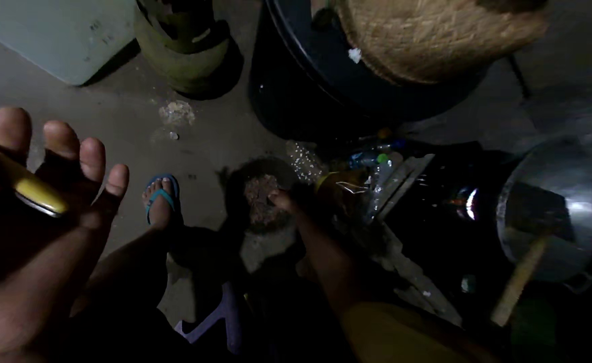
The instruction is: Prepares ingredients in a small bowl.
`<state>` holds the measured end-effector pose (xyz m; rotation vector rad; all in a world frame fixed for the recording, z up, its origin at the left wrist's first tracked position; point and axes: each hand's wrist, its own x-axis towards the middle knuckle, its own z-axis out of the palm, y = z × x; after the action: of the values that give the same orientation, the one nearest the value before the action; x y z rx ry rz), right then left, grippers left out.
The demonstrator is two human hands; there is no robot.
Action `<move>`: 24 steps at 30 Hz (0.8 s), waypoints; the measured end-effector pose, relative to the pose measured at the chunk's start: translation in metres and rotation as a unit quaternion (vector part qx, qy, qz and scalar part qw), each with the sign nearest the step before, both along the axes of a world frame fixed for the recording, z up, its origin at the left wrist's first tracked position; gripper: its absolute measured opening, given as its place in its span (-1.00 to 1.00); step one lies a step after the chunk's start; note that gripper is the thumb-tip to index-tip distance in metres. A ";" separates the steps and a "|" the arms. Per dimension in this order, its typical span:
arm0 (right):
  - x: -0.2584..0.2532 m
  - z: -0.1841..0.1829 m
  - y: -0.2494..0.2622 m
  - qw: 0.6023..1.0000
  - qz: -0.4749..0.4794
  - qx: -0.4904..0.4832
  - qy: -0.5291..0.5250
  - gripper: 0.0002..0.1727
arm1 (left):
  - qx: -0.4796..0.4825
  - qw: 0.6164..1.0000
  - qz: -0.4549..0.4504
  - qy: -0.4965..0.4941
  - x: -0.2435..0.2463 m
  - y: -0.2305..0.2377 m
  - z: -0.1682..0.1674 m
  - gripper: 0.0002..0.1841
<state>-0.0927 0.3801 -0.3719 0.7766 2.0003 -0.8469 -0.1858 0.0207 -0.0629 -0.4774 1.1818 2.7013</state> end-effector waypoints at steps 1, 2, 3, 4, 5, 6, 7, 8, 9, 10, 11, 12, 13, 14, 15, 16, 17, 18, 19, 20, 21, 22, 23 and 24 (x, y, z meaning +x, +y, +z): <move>0.004 -0.005 0.013 0.998 -0.032 -0.024 0.038 -0.50 | -0.011 1.000 0.015 -0.005 -0.001 -0.001 0.003 -0.59; 0.012 0.002 0.018 0.996 -0.062 -0.031 0.052 -0.49 | -0.003 1.000 0.014 0.004 0.000 -0.006 0.002 -0.58; 0.025 0.011 0.016 0.994 -0.093 -0.021 0.061 -0.49 | 0.017 1.000 0.009 0.017 0.000 -0.010 -0.003 -0.55; 0.042 0.012 0.006 0.990 -0.124 0.007 0.074 -0.48 | 0.024 0.999 0.009 0.029 0.000 -0.012 -0.006 -0.54; 0.059 0.004 -0.010 0.986 -0.136 0.034 0.091 -0.49 | 0.025 0.999 0.012 0.034 0.000 -0.011 -0.008 -0.54; 0.070 0.004 -0.033 0.986 -0.124 0.069 0.092 -0.49 | 0.016 0.999 0.012 0.034 0.000 -0.010 -0.006 -0.54; 0.072 0.011 -0.056 0.988 -0.086 0.104 0.071 -0.46 | 0.008 1.000 0.007 0.029 0.000 -0.008 -0.005 -0.55; 0.063 0.025 -0.075 0.991 -0.040 0.122 0.029 -0.45 | 0.005 1.000 0.006 0.018 0.000 -0.005 -0.003 -0.55; 0.047 0.036 -0.084 0.992 -0.001 0.123 -0.018 -0.43 | 0.002 1.000 0.009 0.002 0.000 -0.001 0.000 -0.56; 0.029 0.036 -0.084 0.992 0.025 0.113 -0.049 -0.43 | -0.002 1.000 0.006 -0.009 -0.001 0.001 0.002 -0.56; 0.012 0.036 -0.076 0.993 0.041 0.090 -0.064 -0.44 | -0.004 1.000 0.000 -0.020 -0.002 0.001 0.003 -0.56; -0.003 0.037 -0.062 0.994 0.061 0.055 -0.074 -0.45 | 0.002 1.000 0.003 -0.023 -0.001 0.001 0.004 -0.56; -0.020 0.037 -0.043 0.991 0.099 0.025 -0.083 -0.46 | 0.014 0.999 0.015 -0.024 -0.002 0.001 0.004 -0.56; -0.037 0.032 -0.025 0.986 0.142 -0.002 -0.087 -0.46 | 0.018 0.999 0.020 -0.018 -0.003 0.000 0.003 -0.56; -0.048 0.024 -0.013 0.983 0.162 -0.026 -0.077 -0.46 | 0.013 1.000 0.020 -0.006 -0.004 -0.003 0.001 -0.56; -0.049 0.021 -0.009 0.986 0.149 -0.035 -0.061 -0.47 | 0.015 1.000 0.017 0.005 -0.001 -0.005 -0.001 -0.56; -0.043 0.019 -0.011 0.993 0.113 -0.020 -0.041 -0.48 | 0.015 1.000 0.012 0.014 0.001 -0.004 -0.003 -0.57; -0.034 0.020 -0.020 0.997 0.069 0.011 -0.017 -0.49 | 0.031 0.999 0.010 0.012 0.000 -0.002 -0.002 -0.55; -0.023 0.018 -0.034 0.998 0.044 0.052 -0.003 -0.49 | 0.049 0.999 0.011 0.006 -0.002 0.000 0.000 -0.54; -0.009 0.019 -0.051 0.994 0.048 0.098 -0.013 -0.46 | 0.057 0.998 0.008 -0.001 -0.003 0.000 0.003 -0.51; 0.004 0.016 -0.064 0.987 0.066 0.140 -0.031 -0.43 | 0.055 0.998 0.003 0.001 -0.002 -0.001 0.002 -0.51; 0.009 0.016 -0.070 0.980 0.092 0.168 -0.051 -0.42 | 0.038 0.999 -0.002 0.010 -0.001 -0.002 -0.001 -0.53; 0.009 0.018 -0.071 0.975 0.113 0.177 -0.067 -0.41 | 0.017 0.999 -0.012 0.026 0.001 -0.003 -0.006 -0.55; 0.007 0.020 -0.067 0.976 0.116 0.167 -0.076 -0.41 | -0.002 0.999 -0.019 0.029 0.003 -0.003 -0.008 -0.58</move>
<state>-0.0856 0.3136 -0.3518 0.7474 2.0695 -0.3091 -0.1833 0.0179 -0.0707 -0.3747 1.1971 2.6981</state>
